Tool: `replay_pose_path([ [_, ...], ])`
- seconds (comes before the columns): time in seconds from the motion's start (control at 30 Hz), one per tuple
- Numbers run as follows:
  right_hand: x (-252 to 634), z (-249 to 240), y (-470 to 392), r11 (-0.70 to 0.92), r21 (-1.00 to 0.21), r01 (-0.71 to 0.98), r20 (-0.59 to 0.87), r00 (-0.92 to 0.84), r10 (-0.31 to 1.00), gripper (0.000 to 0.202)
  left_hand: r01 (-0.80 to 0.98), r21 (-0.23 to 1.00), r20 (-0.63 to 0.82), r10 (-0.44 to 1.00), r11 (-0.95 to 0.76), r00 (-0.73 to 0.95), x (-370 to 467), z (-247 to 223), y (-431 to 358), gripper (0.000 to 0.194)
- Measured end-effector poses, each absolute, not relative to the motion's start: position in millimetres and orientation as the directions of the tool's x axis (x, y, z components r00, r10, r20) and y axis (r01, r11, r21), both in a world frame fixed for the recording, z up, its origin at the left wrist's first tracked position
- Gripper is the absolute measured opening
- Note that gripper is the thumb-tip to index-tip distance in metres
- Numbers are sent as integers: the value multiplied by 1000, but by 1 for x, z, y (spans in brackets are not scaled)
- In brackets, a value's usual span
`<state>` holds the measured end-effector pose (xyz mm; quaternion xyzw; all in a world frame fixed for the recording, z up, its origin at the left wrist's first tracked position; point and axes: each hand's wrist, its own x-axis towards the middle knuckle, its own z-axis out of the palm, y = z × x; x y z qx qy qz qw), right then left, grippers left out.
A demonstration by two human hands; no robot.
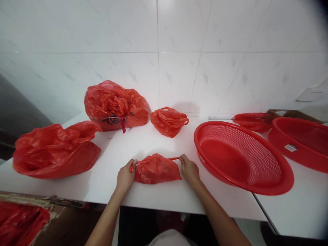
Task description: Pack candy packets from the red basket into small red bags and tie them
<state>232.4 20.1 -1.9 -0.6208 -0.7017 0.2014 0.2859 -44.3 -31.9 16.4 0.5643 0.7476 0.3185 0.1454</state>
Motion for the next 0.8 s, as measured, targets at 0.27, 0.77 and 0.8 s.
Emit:
replay_pose_path([
  [0.27, 238, -10, 20, 197, -752, 629, 173, -100, 980, 37, 752, 651, 206, 929, 105, -308, -53, 22, -50, 37],
  [0.77, 239, -1, 15, 163, -929, 333, 158, -43, 986, 34, 823, 480, 149, 952, -305, 266, 16, 57, -9, 18],
  [0.8, 240, -1, 15, 159, -933, 322, 155, -39, 987, 33, 821, 484, 130, 953, -302, 274, 15, 55, -10, 15],
])
